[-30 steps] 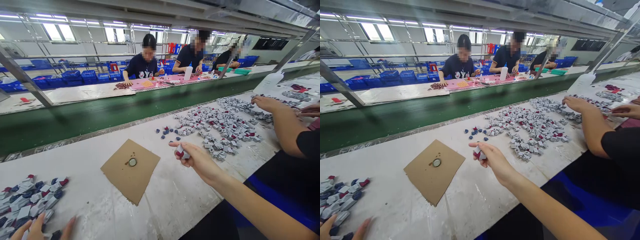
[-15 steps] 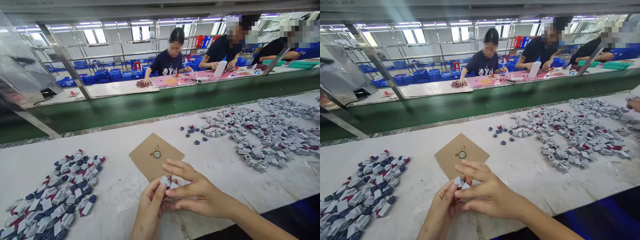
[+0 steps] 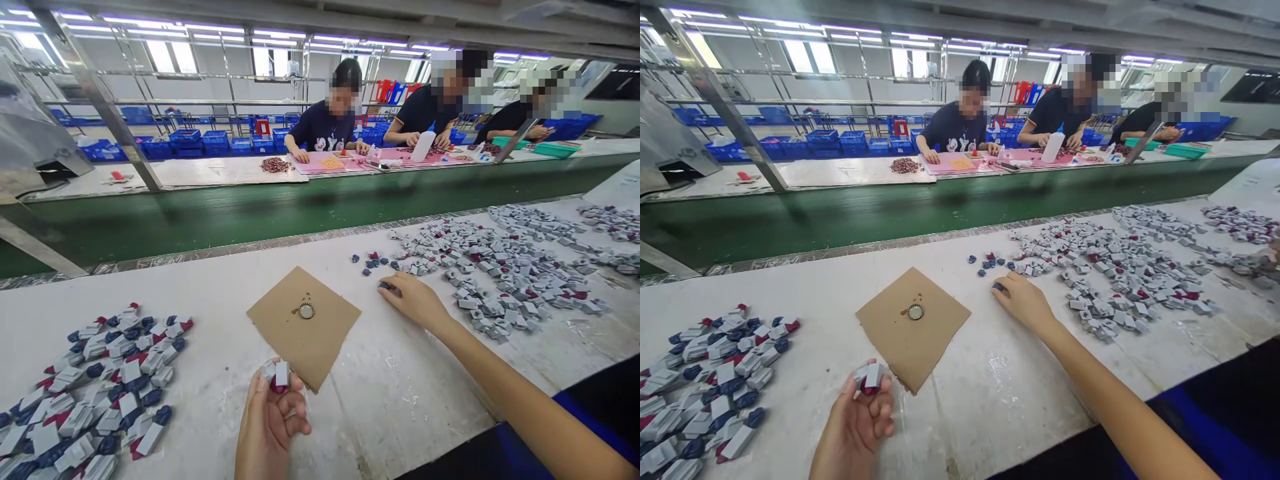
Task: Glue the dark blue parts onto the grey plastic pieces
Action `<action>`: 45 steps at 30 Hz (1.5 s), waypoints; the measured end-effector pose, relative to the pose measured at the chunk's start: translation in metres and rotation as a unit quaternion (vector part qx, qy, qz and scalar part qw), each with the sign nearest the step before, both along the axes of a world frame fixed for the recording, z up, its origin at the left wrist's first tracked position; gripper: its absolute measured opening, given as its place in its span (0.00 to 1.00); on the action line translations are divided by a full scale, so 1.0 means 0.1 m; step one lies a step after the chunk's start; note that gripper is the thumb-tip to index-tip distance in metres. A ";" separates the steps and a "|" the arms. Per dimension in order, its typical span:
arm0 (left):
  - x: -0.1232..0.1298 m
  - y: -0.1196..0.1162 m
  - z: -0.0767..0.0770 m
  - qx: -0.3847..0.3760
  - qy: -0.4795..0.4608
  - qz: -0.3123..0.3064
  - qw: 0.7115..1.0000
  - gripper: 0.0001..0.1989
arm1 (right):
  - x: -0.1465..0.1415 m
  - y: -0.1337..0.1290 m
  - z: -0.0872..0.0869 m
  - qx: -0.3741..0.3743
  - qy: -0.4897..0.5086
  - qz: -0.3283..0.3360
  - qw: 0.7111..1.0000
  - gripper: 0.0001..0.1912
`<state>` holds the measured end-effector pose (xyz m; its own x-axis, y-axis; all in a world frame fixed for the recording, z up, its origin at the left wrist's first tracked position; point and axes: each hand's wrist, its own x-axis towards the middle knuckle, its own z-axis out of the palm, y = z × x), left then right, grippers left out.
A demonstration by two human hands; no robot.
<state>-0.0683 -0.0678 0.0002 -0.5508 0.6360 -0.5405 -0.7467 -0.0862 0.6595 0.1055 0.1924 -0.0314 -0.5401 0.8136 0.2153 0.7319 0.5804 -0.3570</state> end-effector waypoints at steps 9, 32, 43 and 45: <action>-0.08 -0.07 -0.20 0.006 0.126 -0.005 0.992 0.29 | -0.23 -0.16 0.22 -0.122 0.085 0.091 0.985 0.12; -0.08 -0.09 -0.18 -0.006 0.153 -0.046 0.987 0.14 | -0.95 -0.78 0.23 -0.016 0.170 0.274 0.946 0.15; -0.08 -0.09 -0.15 -0.036 0.149 -0.034 0.988 0.15 | -1.14 -0.84 0.16 -0.029 0.143 0.287 0.947 0.13; -0.08 -0.09 -0.14 -0.034 0.152 -0.029 0.987 0.14 | -1.12 -0.93 0.28 -0.100 0.192 0.234 0.948 0.10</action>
<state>-0.0766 -0.0765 -0.0142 -0.6576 0.6397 -0.3980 -0.5152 0.0038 0.8571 -0.0064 0.0990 -0.0037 -0.7643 0.5506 0.3357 0.2050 0.7010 -0.6831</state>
